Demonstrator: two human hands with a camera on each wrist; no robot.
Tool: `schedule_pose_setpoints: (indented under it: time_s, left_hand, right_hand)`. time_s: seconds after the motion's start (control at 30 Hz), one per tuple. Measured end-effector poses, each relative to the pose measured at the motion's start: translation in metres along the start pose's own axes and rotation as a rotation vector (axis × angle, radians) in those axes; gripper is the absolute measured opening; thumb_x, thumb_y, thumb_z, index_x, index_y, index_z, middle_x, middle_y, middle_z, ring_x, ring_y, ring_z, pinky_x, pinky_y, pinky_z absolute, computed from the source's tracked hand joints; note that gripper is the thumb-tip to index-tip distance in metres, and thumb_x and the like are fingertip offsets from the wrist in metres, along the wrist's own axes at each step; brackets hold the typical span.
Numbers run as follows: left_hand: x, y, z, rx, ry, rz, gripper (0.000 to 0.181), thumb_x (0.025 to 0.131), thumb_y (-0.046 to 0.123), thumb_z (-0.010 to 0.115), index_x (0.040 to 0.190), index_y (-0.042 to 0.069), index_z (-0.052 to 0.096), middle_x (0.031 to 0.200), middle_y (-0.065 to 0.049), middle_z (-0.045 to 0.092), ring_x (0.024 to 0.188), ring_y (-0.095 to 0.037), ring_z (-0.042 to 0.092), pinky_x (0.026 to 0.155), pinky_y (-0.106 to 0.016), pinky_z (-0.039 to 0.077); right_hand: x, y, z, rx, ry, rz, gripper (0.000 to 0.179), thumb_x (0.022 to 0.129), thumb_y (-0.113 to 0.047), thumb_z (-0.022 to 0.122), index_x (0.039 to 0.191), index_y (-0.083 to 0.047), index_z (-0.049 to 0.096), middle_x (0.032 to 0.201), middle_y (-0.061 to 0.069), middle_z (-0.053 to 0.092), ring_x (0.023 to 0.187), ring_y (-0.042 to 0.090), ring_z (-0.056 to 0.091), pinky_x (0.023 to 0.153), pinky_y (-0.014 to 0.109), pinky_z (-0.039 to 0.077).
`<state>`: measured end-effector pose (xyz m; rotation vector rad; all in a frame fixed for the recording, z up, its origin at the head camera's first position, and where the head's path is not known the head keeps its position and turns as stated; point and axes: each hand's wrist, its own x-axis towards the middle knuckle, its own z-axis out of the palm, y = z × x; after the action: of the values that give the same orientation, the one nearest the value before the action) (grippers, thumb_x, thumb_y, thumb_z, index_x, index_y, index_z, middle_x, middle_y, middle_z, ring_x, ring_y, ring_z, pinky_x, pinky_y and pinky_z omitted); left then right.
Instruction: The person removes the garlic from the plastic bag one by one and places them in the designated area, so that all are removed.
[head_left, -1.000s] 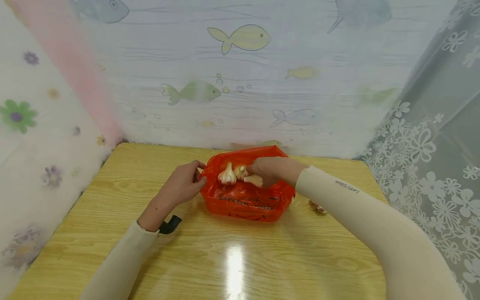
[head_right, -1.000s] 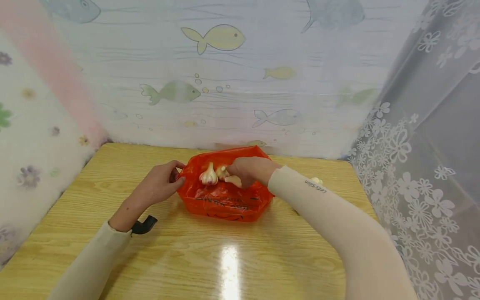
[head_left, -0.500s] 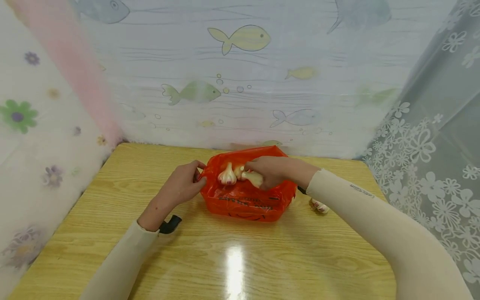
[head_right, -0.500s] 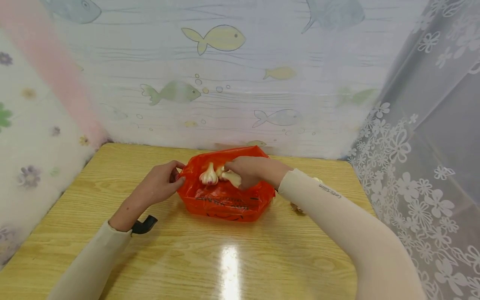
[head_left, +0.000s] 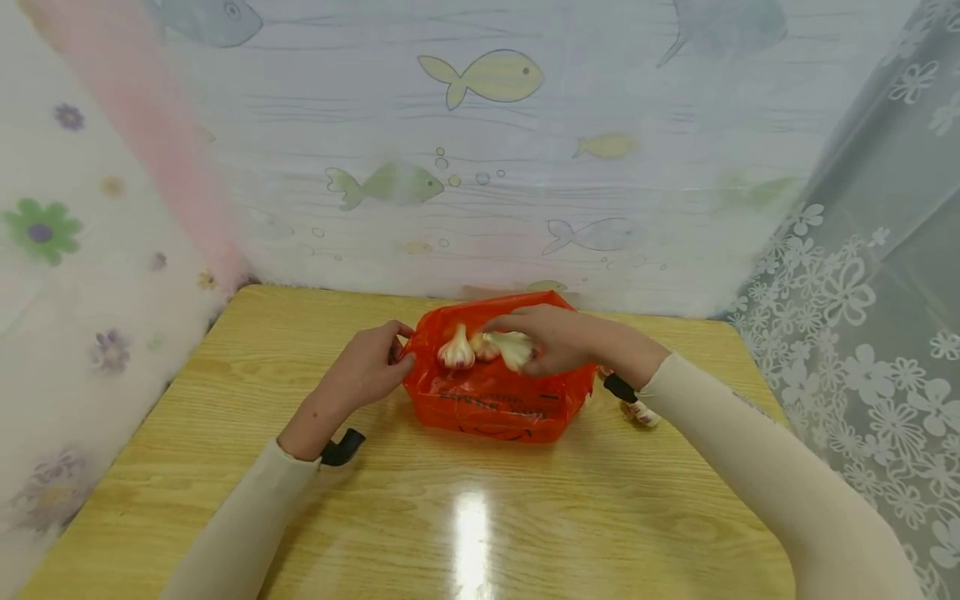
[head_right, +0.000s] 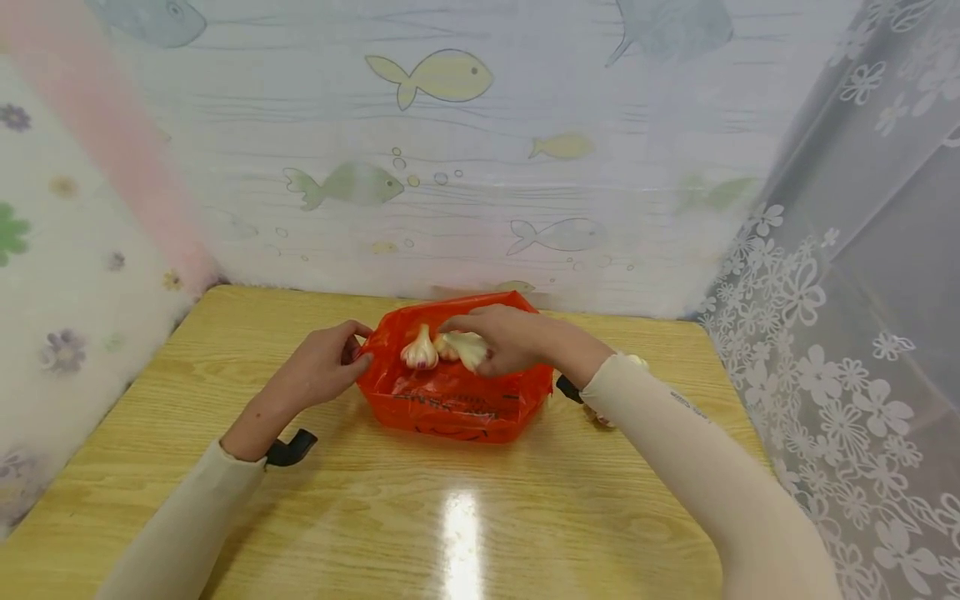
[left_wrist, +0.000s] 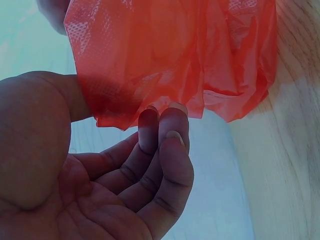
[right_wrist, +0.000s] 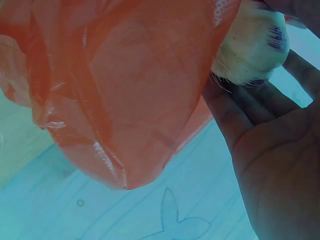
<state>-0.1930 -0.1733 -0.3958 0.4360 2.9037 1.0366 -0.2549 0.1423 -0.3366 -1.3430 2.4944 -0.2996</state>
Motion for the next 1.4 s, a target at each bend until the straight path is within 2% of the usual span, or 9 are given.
schedule_pose_setpoints:
  time_s: [0.13,0.3,0.43,0.53,0.7,0.83,0.97,1.2,1.4]
  left_hand:
    - [0.0,0.0,0.0,0.001,0.001,0.004,0.038,0.101,0.016,0.064,0.134,-0.001,0.059,0.077,-0.003,0.061,0.06,-0.018,0.053,0.062,-0.035,0.049]
    - [0.0,-0.002,0.0,0.009,0.011,0.014,0.036,0.101,0.015,0.065,0.132,-0.002,0.061,0.078,-0.004,0.061,0.062,-0.018,0.054,0.061,-0.033,0.048]
    - [-0.001,-0.002,-0.001,0.007,0.015,0.01,0.036,0.101,0.016,0.064,0.132,-0.002,0.061,0.079,-0.004,0.061,0.063,-0.018,0.054,0.061,-0.034,0.047]
    - [-0.001,-0.001,-0.001,0.007,0.011,0.003,0.036,0.101,0.016,0.064,0.132,-0.002,0.06,0.079,-0.004,0.061,0.063,-0.018,0.054,0.062,-0.034,0.048]
    - [0.0,-0.002,-0.001,0.006,0.009,0.002,0.036,0.101,0.016,0.064,0.132,-0.002,0.06,0.078,-0.004,0.061,0.063,-0.018,0.054,0.062,-0.034,0.048]
    - [0.0,-0.002,-0.001,0.004,0.007,0.0,0.037,0.101,0.016,0.064,0.133,-0.002,0.06,0.079,-0.004,0.062,0.063,-0.018,0.054,0.061,-0.034,0.048]
    - [0.001,-0.002,-0.001,0.007,0.006,-0.002,0.037,0.101,0.016,0.065,0.133,-0.002,0.06,0.08,-0.004,0.062,0.063,-0.018,0.054,0.061,-0.034,0.049]
    - [0.001,-0.002,-0.001,0.016,0.004,-0.011,0.038,0.101,0.016,0.064,0.134,-0.001,0.059,0.081,-0.005,0.063,0.064,-0.018,0.055,0.062,-0.033,0.049]
    - [0.001,-0.002,0.0,0.018,0.005,-0.009,0.037,0.102,0.016,0.064,0.134,-0.001,0.059,0.08,-0.004,0.063,0.064,-0.018,0.055,0.061,-0.034,0.049]
  right_hand:
    - [-0.007,0.003,0.0,0.041,0.031,0.005,0.07,0.093,-0.018,0.075,0.158,-0.015,0.05,0.152,0.001,0.056,0.08,0.011,0.059,0.082,0.036,0.053]
    - [-0.018,0.005,-0.001,0.046,0.077,-0.002,0.071,0.094,-0.021,0.077,0.158,-0.012,0.048,0.153,0.003,0.056,0.089,0.017,0.057,0.09,0.041,0.05]
    - [-0.027,0.004,-0.004,0.039,0.122,-0.006,0.072,0.093,-0.023,0.079,0.158,-0.013,0.049,0.154,0.003,0.056,0.109,0.023,0.061,0.098,0.046,0.05]
    - [-0.033,0.004,-0.004,0.044,0.166,-0.023,0.071,0.093,-0.022,0.08,0.156,-0.01,0.05,0.15,0.004,0.059,0.121,0.025,0.06,0.1,0.047,0.05]
    - [-0.044,0.003,-0.006,0.065,0.226,-0.028,0.071,0.092,-0.022,0.081,0.156,-0.012,0.052,0.141,0.002,0.063,0.107,0.021,0.058,0.089,0.043,0.05]
    - [-0.054,0.002,-0.006,0.078,0.236,0.002,0.073,0.092,-0.024,0.082,0.158,-0.017,0.05,0.144,-0.001,0.06,0.112,0.019,0.057,0.092,0.042,0.051]
    - [-0.064,0.002,-0.005,0.103,0.25,0.016,0.075,0.094,-0.023,0.081,0.16,-0.021,0.046,0.15,0.0,0.057,0.124,0.02,0.059,0.098,0.046,0.053]
    - [-0.082,0.004,-0.004,0.151,0.324,-0.012,0.075,0.093,-0.017,0.083,0.159,-0.012,0.047,0.152,0.005,0.058,0.131,0.025,0.061,0.104,0.05,0.053]
    - [-0.098,0.01,-0.002,0.158,0.364,0.006,0.075,0.093,-0.015,0.083,0.158,-0.008,0.048,0.156,0.01,0.055,0.135,0.028,0.06,0.106,0.053,0.051]
